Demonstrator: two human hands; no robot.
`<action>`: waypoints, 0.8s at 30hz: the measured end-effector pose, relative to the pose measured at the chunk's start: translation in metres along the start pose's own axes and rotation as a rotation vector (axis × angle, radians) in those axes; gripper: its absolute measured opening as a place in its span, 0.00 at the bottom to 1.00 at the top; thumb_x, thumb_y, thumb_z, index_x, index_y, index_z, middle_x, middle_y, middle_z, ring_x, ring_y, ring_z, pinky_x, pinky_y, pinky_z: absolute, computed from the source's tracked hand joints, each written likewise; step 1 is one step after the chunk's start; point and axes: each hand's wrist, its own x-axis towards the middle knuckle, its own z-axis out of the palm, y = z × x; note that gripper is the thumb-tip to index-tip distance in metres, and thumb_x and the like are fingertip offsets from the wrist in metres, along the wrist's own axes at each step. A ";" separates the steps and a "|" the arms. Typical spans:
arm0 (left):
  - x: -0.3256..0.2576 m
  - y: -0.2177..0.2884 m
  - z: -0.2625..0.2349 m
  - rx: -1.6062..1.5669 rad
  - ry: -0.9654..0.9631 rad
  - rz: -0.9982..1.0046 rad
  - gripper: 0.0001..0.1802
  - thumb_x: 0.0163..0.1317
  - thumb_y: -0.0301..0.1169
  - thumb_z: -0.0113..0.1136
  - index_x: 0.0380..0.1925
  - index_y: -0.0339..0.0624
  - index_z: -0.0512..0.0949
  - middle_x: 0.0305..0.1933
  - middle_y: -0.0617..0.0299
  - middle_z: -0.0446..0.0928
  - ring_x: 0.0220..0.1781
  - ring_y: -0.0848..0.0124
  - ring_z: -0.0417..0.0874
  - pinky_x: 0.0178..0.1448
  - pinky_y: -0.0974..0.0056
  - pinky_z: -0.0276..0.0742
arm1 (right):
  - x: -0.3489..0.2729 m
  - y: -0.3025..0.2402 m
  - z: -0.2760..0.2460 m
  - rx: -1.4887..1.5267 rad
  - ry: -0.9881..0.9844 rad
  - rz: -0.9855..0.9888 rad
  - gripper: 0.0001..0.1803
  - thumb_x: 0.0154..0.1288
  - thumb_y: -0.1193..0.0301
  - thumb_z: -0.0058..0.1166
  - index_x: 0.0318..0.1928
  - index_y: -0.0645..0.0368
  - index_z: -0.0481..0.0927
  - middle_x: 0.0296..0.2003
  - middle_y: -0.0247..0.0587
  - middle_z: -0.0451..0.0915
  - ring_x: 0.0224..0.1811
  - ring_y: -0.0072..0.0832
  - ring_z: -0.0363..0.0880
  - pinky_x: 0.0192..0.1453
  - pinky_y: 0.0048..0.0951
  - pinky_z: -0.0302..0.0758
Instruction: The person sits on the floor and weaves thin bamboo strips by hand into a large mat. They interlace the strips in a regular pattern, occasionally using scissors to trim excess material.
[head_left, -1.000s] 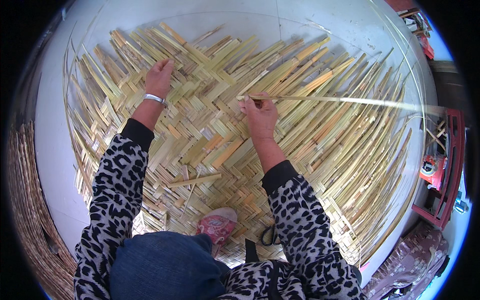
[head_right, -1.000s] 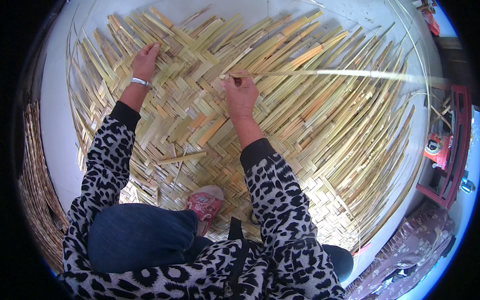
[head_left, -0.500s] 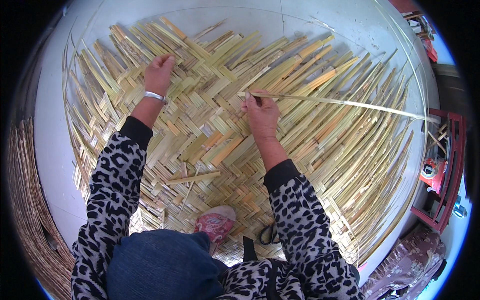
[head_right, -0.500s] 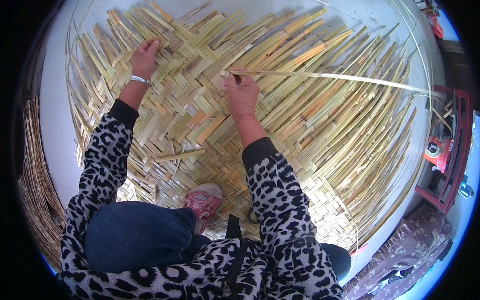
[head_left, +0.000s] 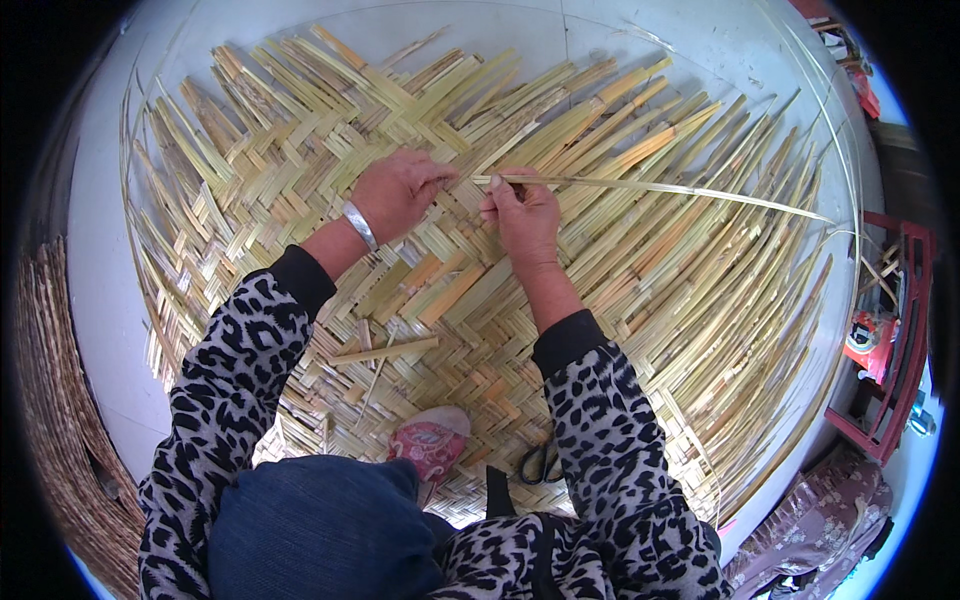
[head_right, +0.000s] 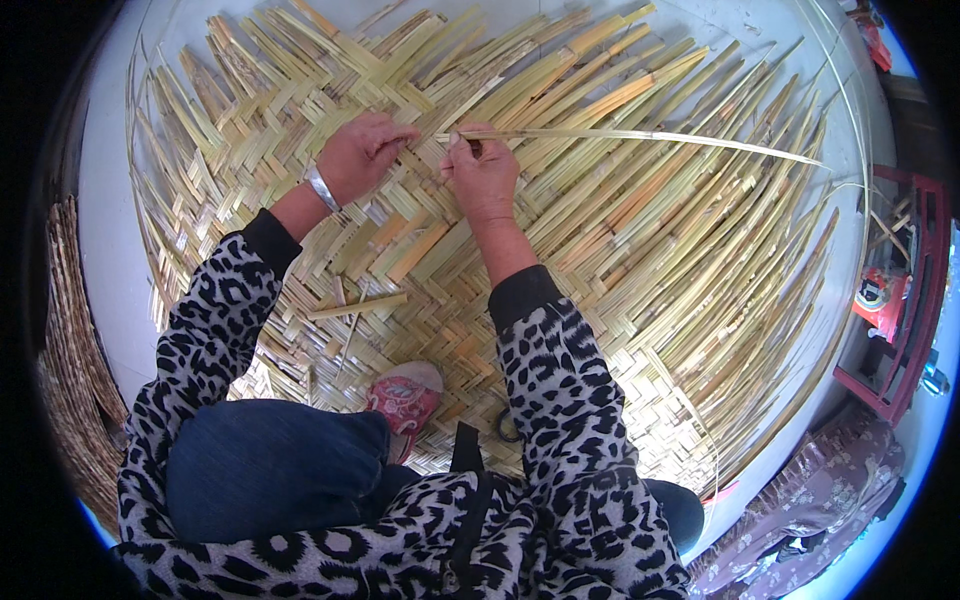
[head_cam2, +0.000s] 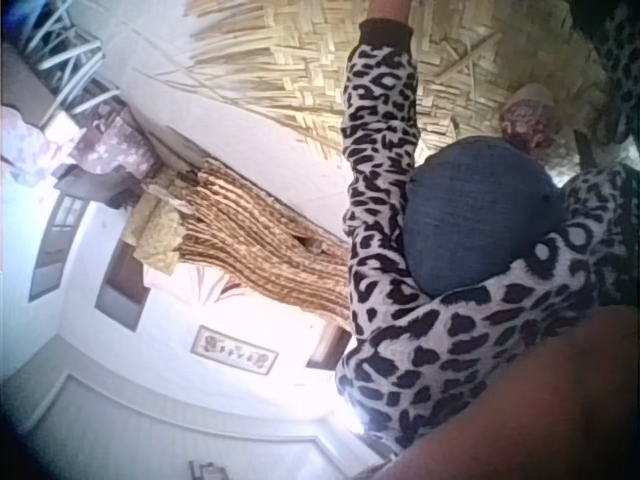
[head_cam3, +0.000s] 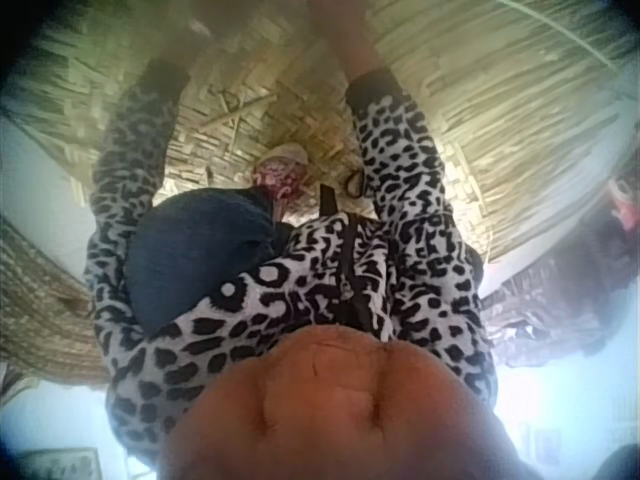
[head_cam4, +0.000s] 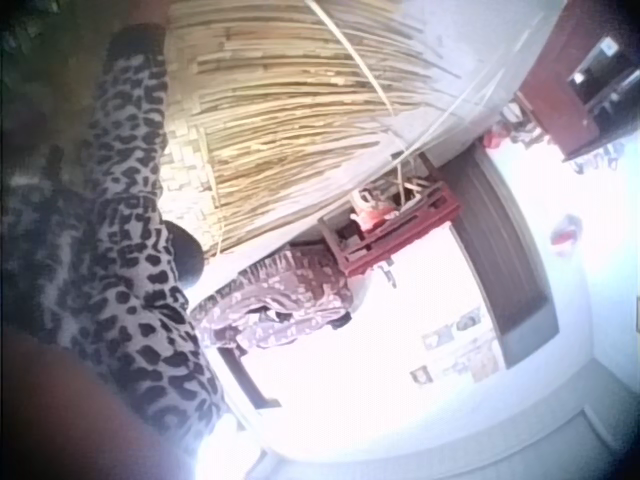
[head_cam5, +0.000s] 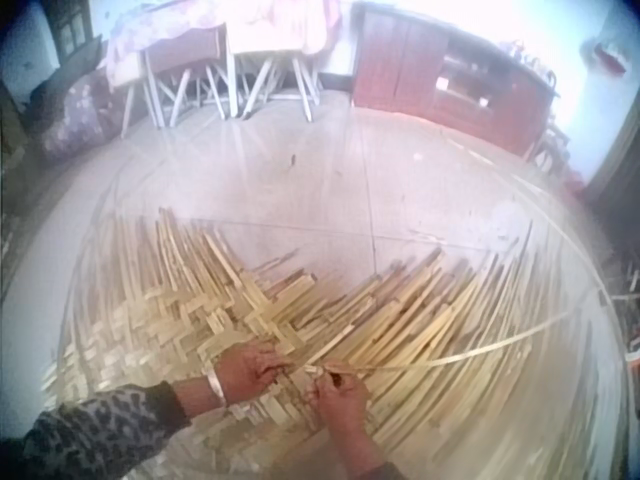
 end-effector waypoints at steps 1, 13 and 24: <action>0.000 0.000 0.000 -0.023 0.008 0.005 0.10 0.62 0.28 0.59 0.44 0.44 0.81 0.38 0.55 0.81 0.43 0.53 0.80 0.45 0.57 0.77 | 0.001 0.001 -0.001 0.002 -0.007 0.001 0.06 0.70 0.71 0.55 0.41 0.61 0.76 0.29 0.33 0.79 0.26 0.19 0.79 0.29 0.20 0.78; 0.069 0.005 -0.005 -0.045 -0.056 0.002 0.15 0.63 0.36 0.52 0.47 0.44 0.81 0.46 0.50 0.82 0.48 0.52 0.82 0.51 0.53 0.77 | -0.001 0.013 -0.001 -0.046 -0.046 -0.073 0.05 0.71 0.74 0.53 0.42 0.62 0.74 0.31 0.33 0.79 0.32 0.21 0.82 0.35 0.22 0.82; 0.125 -0.004 0.017 0.008 -0.319 -0.088 0.25 0.57 0.39 0.63 0.52 0.35 0.78 0.39 0.46 0.82 0.42 0.55 0.84 0.51 0.59 0.77 | -0.010 0.021 0.002 -0.168 -0.038 -0.117 0.04 0.69 0.80 0.49 0.43 0.63 0.75 0.32 0.35 0.79 0.34 0.23 0.84 0.37 0.22 0.81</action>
